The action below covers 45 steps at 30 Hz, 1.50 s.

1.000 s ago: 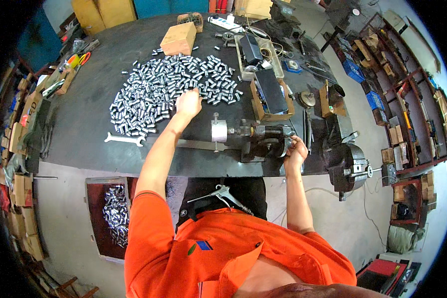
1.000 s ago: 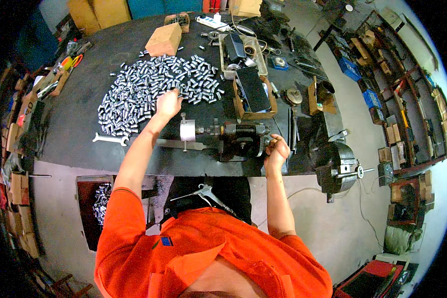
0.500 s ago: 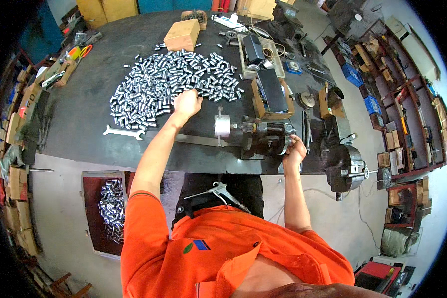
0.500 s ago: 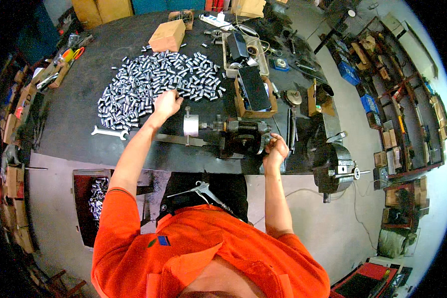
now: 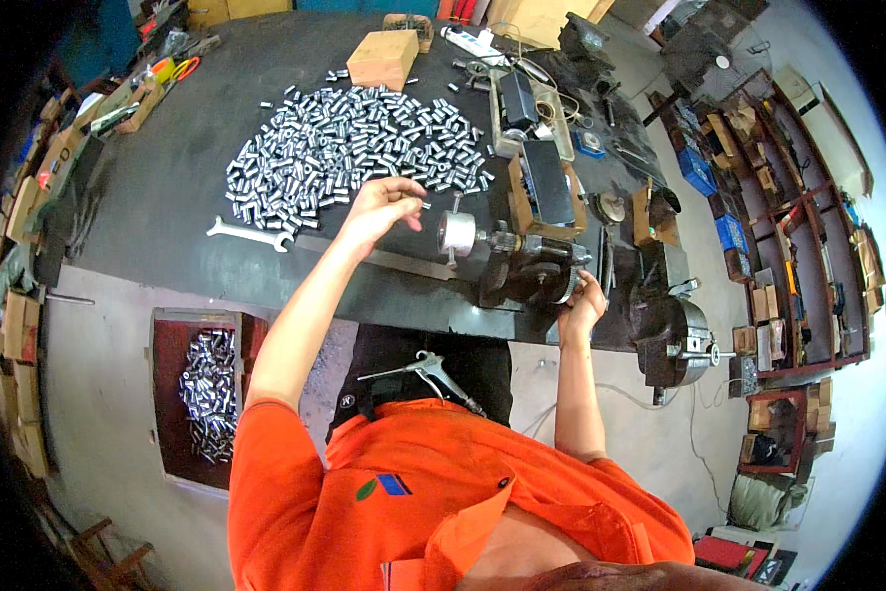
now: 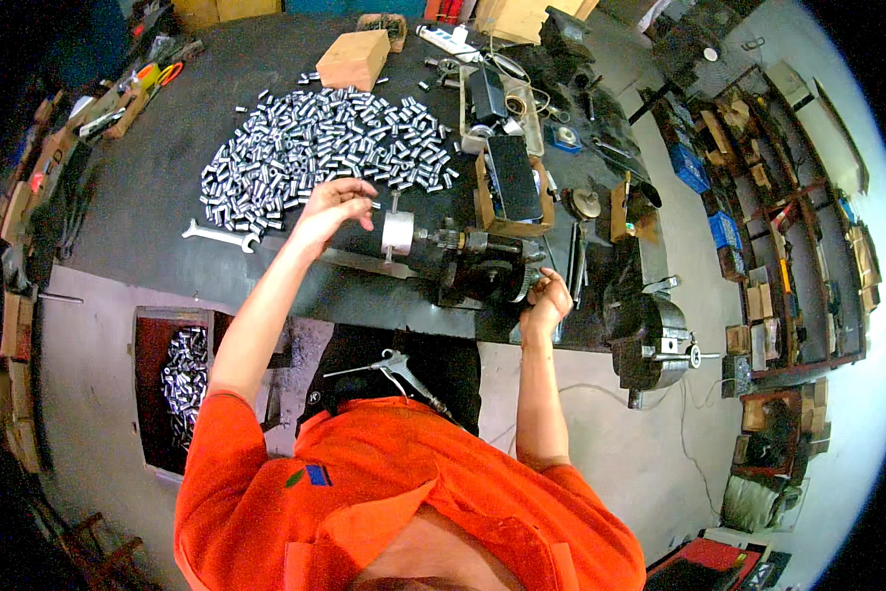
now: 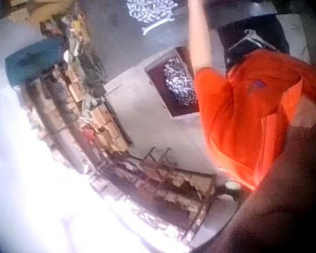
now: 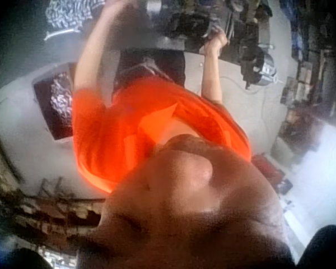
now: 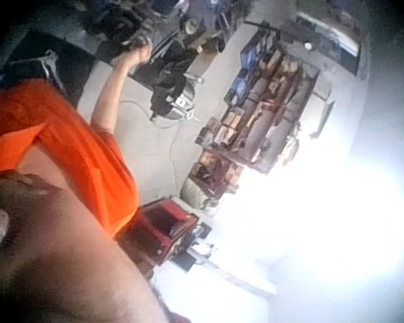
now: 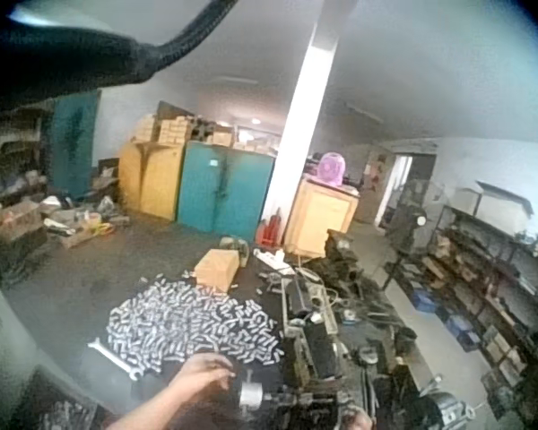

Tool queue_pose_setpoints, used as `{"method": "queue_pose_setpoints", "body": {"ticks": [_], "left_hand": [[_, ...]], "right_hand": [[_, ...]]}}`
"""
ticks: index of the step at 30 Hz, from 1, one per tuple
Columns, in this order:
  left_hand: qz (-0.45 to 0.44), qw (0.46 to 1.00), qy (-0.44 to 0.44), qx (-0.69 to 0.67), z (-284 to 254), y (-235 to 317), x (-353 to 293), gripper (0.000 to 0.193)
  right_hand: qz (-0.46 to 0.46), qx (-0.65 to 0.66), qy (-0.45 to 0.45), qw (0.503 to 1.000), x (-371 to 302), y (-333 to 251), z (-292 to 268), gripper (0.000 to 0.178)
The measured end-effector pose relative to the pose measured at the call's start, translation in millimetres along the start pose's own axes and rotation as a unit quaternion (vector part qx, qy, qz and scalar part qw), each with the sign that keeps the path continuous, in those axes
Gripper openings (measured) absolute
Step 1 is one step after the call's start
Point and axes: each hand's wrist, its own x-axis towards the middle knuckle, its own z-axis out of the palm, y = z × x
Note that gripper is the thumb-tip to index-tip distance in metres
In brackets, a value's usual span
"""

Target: The person repeatedly picks up small cylindrical metal parts from a large pile on a workbench and inserts them into a rotating lathe chuck. They use a wrench to tighten the chuck onto each part, then remove the part and place it into a red bin. The process is repeated continuously throughout the clip.

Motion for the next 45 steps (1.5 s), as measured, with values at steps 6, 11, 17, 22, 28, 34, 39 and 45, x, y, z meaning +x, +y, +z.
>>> {"method": "queue_pose_setpoints", "body": {"ticks": [6, 11, 17, 22, 28, 34, 39, 45], "left_hand": [[0.044, 0.998, -0.045, -0.008, 21.9, 36.3, -48.4, 0.017], [0.041, 0.998, -0.037, 0.04, 20.9, 30.2, -44.5, 0.015], [0.052, 0.996, -0.033, 0.062, 21.8, 32.5, -40.5, 0.014], [0.054, 0.995, -0.023, 0.082, 28.4, 35.5, -42.9, 0.015], [0.041, 0.996, -0.042, 0.064, 24.4, 33.4, -40.7, 0.016], [0.058, 0.996, -0.054, 0.033, 23.8, 23.7, -38.9, 0.011], [0.071, 0.997, -0.04, 0.004, 29.3, 21.7, -38.5, 0.009], [0.065, 0.997, -0.044, -0.005, 27.7, 18.9, -35.8, 0.009]], "right_hand": [[-0.016, -0.013, -0.038, 0.999, 17.7, 13.9, -17.4, 0.026], [-0.023, -0.004, -0.058, 0.998, 13.8, 11.3, -13.1, 0.023], [-0.001, 0.005, -0.045, 0.999, -3.0, -3.8, -6.4, 0.02], [-0.017, 0.031, -0.073, 0.997, -21.3, -30.0, -20.9, 0.018], [-0.059, 0.036, -0.15, 0.986, -16.7, -77.1, 9.8, 0.018], [-0.035, 0.101, -0.17, 0.98, 38.6, -74.7, 53.9, 0.023], [-0.035, -0.05, -0.095, 0.994, 62.7, -39.7, 61.2, 0.021], [0.001, -0.055, 0.023, 0.998, 38.9, 9.4, 28.1, 0.016]]}}
